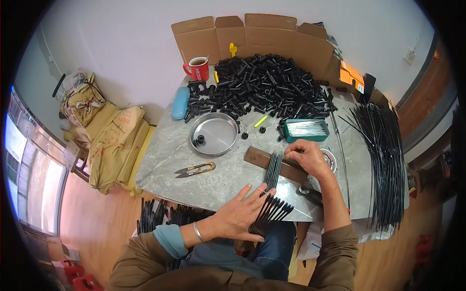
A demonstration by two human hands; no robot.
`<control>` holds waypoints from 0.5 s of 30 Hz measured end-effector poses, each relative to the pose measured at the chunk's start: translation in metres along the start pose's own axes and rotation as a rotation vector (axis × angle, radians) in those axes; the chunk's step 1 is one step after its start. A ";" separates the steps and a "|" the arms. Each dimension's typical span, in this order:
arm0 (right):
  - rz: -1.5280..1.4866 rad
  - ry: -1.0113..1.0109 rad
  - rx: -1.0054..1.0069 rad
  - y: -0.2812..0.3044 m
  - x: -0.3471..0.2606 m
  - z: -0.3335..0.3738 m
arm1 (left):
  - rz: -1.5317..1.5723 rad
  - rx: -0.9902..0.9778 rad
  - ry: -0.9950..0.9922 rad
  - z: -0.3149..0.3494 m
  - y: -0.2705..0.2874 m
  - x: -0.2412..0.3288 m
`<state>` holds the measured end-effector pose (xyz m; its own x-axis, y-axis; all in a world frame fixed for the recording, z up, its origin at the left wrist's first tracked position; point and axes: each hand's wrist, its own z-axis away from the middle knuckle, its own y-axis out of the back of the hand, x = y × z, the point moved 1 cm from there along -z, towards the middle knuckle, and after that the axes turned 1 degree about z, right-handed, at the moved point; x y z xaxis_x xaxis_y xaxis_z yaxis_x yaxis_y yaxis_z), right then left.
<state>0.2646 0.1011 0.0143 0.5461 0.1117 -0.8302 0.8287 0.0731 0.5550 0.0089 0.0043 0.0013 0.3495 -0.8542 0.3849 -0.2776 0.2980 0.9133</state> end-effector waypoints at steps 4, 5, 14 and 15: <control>0.048 0.013 -0.006 -0.003 -0.005 0.000 | -0.001 0.001 -0.010 0.001 -0.002 0.000; 0.026 -0.012 -0.011 -0.005 -0.007 0.000 | 0.018 0.020 0.000 0.003 -0.004 -0.001; -0.053 -0.028 0.039 -0.013 -0.001 0.000 | 0.056 0.056 -0.044 -0.001 -0.002 -0.002; -0.051 -0.028 0.036 -0.013 -0.001 -0.001 | 0.059 0.059 -0.042 -0.001 -0.001 -0.003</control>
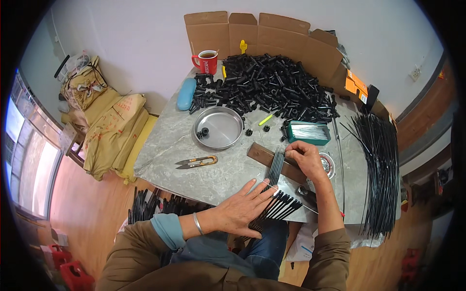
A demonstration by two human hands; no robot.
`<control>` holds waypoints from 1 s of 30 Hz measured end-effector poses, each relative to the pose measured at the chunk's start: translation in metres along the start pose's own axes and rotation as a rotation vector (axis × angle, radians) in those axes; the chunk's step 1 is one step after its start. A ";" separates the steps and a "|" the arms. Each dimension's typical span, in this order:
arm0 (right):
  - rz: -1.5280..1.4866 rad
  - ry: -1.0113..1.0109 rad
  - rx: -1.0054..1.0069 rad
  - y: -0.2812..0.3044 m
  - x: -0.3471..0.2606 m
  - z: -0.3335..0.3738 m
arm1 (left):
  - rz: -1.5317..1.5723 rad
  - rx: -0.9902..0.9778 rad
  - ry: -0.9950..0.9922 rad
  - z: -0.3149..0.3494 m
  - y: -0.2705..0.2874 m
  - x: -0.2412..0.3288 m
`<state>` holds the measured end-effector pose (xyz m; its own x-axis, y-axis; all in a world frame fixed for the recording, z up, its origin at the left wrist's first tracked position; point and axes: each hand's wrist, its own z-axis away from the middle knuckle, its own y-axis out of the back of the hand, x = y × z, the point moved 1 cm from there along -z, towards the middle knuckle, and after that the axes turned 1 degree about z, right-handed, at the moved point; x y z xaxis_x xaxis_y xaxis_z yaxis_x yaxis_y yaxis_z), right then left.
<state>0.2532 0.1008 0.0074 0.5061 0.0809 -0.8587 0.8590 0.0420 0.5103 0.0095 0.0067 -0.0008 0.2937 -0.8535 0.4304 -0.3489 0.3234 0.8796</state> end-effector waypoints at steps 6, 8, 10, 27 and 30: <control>-0.025 0.064 -0.039 0.000 0.001 -0.003 | 0.057 0.030 -0.033 -0.003 -0.001 -0.002; 0.000 0.047 0.010 0.000 0.003 0.001 | 0.078 0.034 -0.040 -0.004 -0.001 -0.002; 0.081 0.103 0.082 0.001 -0.002 0.006 | 0.075 0.024 -0.032 -0.003 0.002 -0.001; 0.400 0.129 0.420 0.025 -0.007 -0.018 | 0.044 0.037 -0.035 0.001 0.001 0.001; 0.565 0.038 0.434 0.046 0.000 -0.035 | 0.040 0.035 -0.034 0.005 0.000 0.005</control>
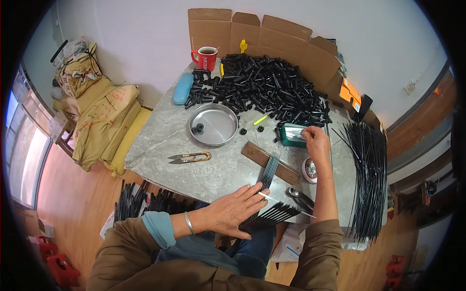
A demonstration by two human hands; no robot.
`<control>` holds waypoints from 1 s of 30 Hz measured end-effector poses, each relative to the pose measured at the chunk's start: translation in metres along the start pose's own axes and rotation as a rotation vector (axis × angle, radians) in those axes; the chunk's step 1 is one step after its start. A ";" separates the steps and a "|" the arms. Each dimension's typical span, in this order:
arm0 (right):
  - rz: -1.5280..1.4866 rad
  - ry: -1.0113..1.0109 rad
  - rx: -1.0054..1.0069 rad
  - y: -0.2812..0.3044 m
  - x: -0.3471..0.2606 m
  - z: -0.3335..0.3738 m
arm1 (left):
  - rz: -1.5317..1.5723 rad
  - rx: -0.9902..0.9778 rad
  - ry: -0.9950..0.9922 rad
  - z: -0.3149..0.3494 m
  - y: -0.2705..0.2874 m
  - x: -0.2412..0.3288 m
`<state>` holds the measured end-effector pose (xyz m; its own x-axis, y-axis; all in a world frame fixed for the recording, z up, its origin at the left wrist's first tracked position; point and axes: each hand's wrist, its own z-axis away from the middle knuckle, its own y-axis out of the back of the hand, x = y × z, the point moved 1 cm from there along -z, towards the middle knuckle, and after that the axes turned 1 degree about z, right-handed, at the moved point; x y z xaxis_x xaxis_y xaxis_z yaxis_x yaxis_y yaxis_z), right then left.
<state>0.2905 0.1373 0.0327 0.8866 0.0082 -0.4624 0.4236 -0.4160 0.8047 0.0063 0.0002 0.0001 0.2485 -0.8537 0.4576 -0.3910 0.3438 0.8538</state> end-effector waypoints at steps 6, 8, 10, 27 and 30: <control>0.188 0.089 -0.223 -0.016 0.011 -0.018 | 0.009 -0.017 -0.005 0.004 -0.004 0.003; 0.273 0.224 -0.138 -0.017 0.004 -0.019 | 0.005 -0.026 0.000 0.007 -0.004 0.004; 0.269 0.240 -0.109 -0.008 0.004 -0.017 | 0.009 -0.024 -0.005 0.007 -0.003 0.004; -0.405 0.071 -0.456 -0.002 -0.009 0.071 | 0.002 -0.039 -0.002 0.007 -0.002 0.006; -0.416 0.062 -0.461 0.002 -0.005 0.071 | 0.015 -0.030 -0.012 0.006 -0.004 0.006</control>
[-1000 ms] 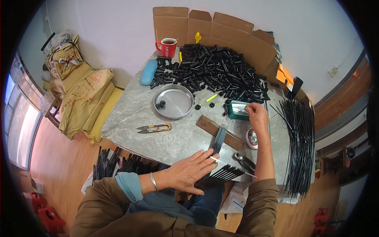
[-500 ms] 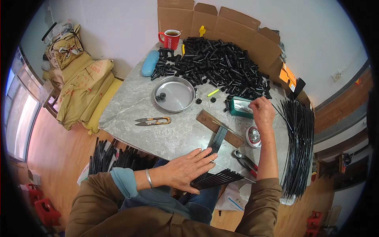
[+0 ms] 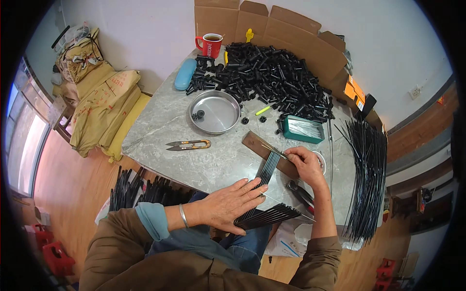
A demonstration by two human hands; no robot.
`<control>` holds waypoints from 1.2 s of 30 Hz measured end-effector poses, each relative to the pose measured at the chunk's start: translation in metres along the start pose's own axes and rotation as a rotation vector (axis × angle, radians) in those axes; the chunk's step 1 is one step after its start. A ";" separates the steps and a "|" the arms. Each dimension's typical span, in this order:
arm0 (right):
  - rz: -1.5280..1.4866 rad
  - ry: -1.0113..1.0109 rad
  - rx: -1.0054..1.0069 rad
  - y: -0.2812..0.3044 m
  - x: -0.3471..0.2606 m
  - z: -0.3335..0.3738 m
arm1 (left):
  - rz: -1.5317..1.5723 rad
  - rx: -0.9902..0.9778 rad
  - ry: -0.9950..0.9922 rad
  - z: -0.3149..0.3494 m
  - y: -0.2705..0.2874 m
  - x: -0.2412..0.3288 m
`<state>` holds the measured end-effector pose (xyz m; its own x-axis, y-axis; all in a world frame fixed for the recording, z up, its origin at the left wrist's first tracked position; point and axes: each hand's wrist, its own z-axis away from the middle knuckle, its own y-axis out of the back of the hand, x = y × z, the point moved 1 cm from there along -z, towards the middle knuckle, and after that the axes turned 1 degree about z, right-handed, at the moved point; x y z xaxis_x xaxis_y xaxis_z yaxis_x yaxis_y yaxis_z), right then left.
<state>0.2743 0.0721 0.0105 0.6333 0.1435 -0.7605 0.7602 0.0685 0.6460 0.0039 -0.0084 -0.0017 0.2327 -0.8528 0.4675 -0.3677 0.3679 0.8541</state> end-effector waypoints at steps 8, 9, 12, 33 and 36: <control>-0.016 -0.006 0.010 -0.006 0.000 -0.003 | -0.014 0.014 0.006 0.001 0.000 -0.002; -0.020 -0.001 0.005 -0.006 -0.001 -0.004 | -0.015 0.014 0.006 0.001 0.000 -0.002; -0.020 0.014 0.021 -0.007 0.002 -0.003 | -0.010 0.024 -0.003 0.000 0.000 -0.001; 0.153 -0.161 0.202 -0.025 -0.012 -0.004 | -0.023 0.005 0.009 0.002 -0.003 -0.003; 0.166 -0.100 0.197 -0.027 -0.010 -0.004 | -0.010 0.020 0.011 0.002 -0.004 -0.003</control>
<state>0.2471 0.0732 0.0009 0.7551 0.0377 -0.6546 0.6524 -0.1424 0.7444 0.0029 -0.0080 -0.0064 0.2459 -0.8523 0.4617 -0.3830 0.3522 0.8540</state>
